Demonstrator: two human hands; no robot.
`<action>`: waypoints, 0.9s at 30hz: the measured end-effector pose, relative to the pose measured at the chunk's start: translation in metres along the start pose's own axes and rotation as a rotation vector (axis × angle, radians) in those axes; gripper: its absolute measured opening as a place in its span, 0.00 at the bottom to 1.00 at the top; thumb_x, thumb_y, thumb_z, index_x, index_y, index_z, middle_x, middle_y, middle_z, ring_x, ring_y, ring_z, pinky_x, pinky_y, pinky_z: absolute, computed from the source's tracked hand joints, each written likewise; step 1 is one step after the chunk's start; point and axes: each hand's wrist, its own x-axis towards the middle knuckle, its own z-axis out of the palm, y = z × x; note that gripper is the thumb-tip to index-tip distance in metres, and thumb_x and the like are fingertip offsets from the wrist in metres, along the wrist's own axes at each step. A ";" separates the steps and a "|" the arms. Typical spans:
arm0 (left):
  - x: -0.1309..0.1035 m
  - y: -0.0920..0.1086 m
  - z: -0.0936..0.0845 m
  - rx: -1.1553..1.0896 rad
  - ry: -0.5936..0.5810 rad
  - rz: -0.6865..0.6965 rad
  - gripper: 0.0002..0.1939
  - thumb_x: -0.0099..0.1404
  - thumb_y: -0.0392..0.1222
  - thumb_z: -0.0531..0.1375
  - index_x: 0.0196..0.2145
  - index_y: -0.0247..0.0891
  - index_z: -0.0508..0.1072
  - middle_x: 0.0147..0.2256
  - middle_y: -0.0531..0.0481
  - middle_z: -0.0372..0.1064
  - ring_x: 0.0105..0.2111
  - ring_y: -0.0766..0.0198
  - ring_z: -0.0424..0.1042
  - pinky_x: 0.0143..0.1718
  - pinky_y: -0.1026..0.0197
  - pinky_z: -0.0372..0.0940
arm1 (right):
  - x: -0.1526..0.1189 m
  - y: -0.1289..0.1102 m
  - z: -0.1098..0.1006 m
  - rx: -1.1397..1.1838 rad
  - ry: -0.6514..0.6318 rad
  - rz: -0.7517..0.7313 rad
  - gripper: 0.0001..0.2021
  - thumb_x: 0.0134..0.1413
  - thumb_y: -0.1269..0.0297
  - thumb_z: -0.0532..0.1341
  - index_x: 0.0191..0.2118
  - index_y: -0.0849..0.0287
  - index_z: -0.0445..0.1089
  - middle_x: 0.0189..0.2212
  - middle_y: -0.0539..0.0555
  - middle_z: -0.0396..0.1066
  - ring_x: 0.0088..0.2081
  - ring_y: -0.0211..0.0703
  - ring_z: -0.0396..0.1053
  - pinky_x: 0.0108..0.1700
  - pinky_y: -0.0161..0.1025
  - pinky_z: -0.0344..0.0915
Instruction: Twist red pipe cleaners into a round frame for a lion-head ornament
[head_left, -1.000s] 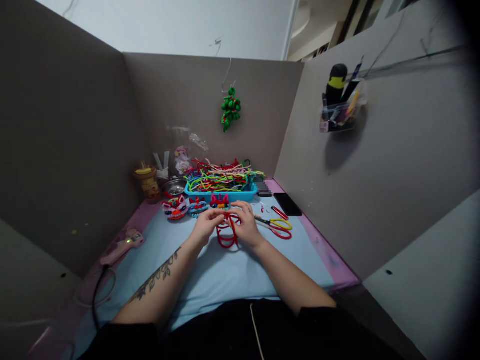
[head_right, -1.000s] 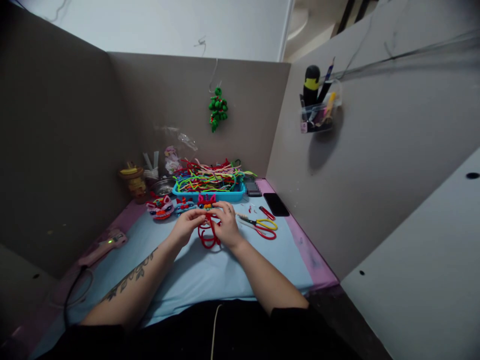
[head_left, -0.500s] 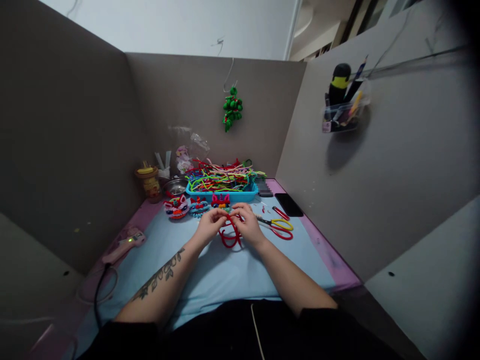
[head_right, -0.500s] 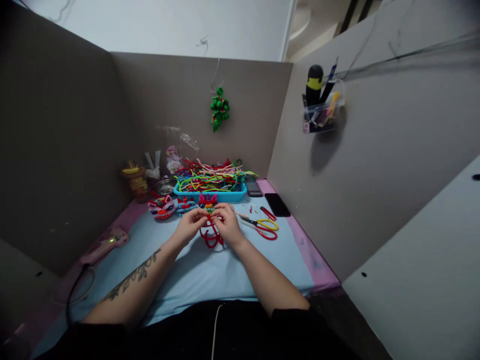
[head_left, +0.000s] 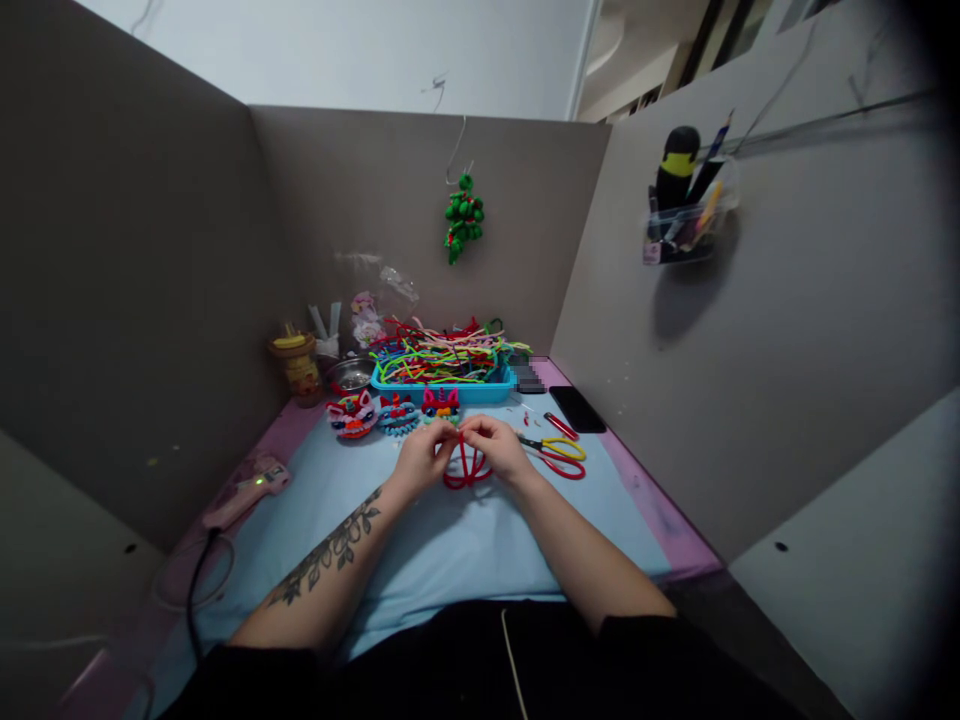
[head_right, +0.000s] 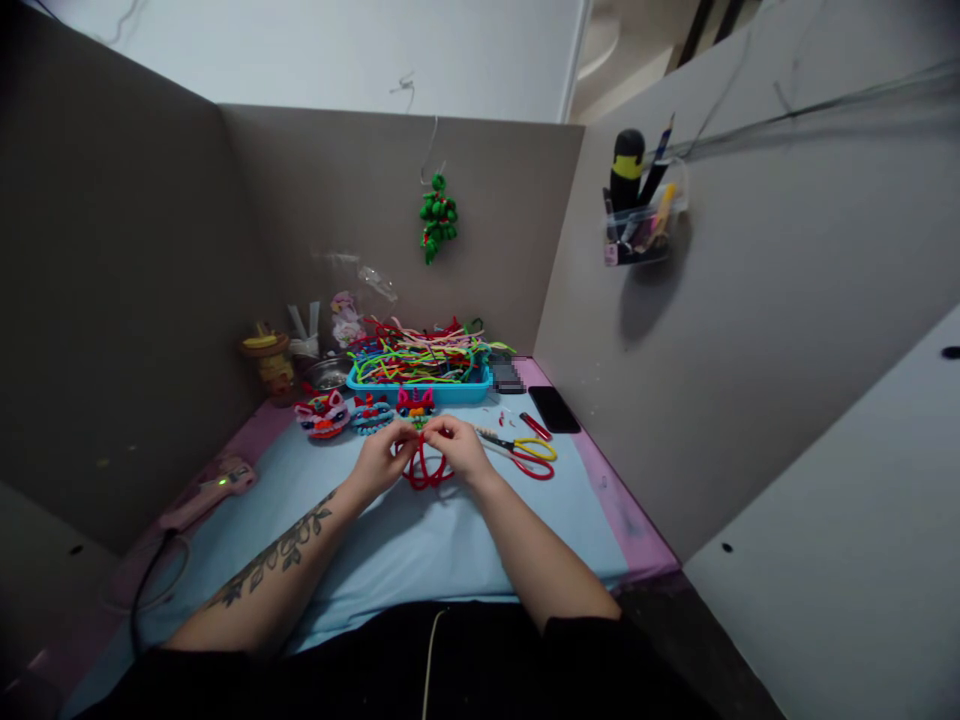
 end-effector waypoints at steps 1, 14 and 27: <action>0.000 0.001 0.000 0.005 0.006 0.001 0.04 0.61 0.35 0.53 0.33 0.39 0.67 0.31 0.48 0.70 0.32 0.64 0.69 0.35 0.63 0.63 | 0.000 0.000 0.000 0.017 0.000 0.012 0.08 0.48 0.59 0.62 0.28 0.58 0.71 0.30 0.53 0.71 0.34 0.42 0.68 0.40 0.40 0.65; 0.004 0.001 0.002 -0.279 0.114 -0.178 0.06 0.59 0.40 0.57 0.32 0.38 0.62 0.30 0.52 0.67 0.32 0.66 0.71 0.36 0.64 0.65 | -0.010 -0.017 0.008 -0.426 0.096 -0.283 0.06 0.53 0.68 0.57 0.33 0.55 0.72 0.32 0.53 0.70 0.39 0.44 0.65 0.45 0.43 0.60; 0.000 -0.001 -0.001 0.134 0.103 0.170 0.10 0.57 0.35 0.58 0.38 0.41 0.73 0.39 0.45 0.68 0.42 0.60 0.66 0.45 0.56 0.62 | -0.007 -0.006 0.008 -0.470 0.026 -0.254 0.07 0.52 0.74 0.52 0.32 0.57 0.65 0.31 0.53 0.65 0.37 0.44 0.63 0.41 0.41 0.60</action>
